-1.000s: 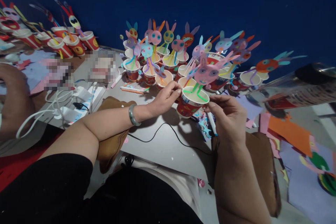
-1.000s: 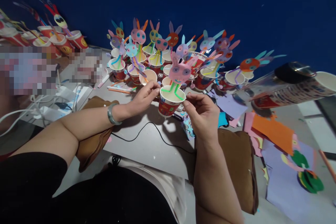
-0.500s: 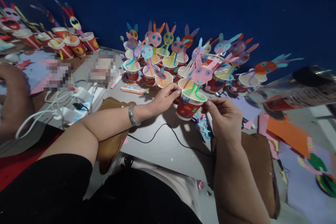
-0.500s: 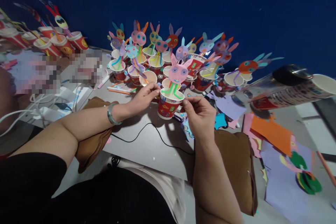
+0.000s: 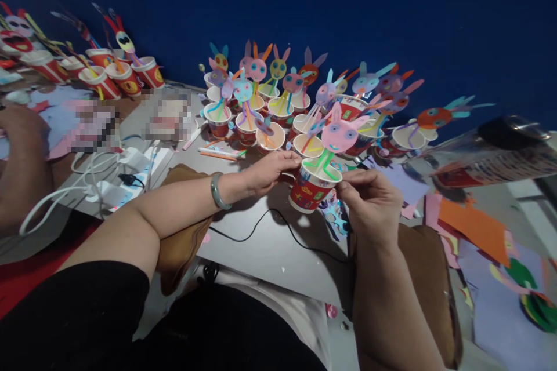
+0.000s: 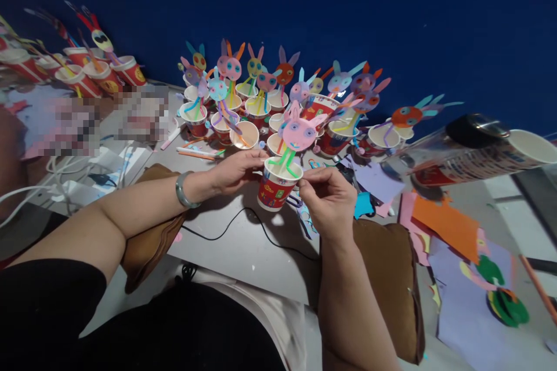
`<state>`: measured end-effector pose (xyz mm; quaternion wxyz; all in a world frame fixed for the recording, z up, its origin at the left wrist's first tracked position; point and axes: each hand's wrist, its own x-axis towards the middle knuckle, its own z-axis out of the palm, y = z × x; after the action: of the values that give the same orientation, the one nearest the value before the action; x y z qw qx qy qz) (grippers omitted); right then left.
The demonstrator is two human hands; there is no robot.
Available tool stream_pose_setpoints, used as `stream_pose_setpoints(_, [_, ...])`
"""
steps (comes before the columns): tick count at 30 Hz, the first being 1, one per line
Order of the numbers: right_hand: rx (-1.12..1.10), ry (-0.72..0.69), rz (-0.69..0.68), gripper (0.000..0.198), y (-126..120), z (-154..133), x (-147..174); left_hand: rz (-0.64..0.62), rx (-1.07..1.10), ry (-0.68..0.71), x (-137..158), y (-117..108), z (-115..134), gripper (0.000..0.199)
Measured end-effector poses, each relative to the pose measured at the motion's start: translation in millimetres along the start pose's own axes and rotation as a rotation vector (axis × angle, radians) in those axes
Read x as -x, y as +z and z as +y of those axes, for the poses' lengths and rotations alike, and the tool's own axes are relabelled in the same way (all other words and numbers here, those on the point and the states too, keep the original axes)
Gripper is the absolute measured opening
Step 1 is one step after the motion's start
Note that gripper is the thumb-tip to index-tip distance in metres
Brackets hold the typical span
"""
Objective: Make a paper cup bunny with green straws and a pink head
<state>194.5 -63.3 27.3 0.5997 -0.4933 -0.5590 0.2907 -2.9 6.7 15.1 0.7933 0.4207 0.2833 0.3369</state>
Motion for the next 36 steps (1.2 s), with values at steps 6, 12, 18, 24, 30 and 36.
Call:
stream_pose_setpoints(6, [0.023,-0.091,-0.094,0.019,0,-5,2,0.048,0.066,0.002,-2,4,-2,0.017])
stream_pose_setpoints(12, [0.025,-0.105,-0.170,0.019,2,-4,0,0.032,0.103,-0.009,-1,8,-1,0.012])
stream_pose_setpoints(18, [0.035,-0.073,-0.147,0.023,1,-2,0,0.076,0.120,-0.054,-2,9,-1,0.014])
stream_pose_setpoints(24, [0.120,-0.012,0.023,0.013,2,1,2,0.153,0.053,-0.093,-1,11,0,0.013])
stream_pose_setpoints(30, [0.169,-0.118,0.088,0.005,3,6,2,0.157,-0.105,0.027,3,12,3,0.004])
stream_pose_setpoints(36, [0.224,-0.264,-0.059,0.015,2,14,6,0.038,-0.210,0.222,7,10,5,0.024])
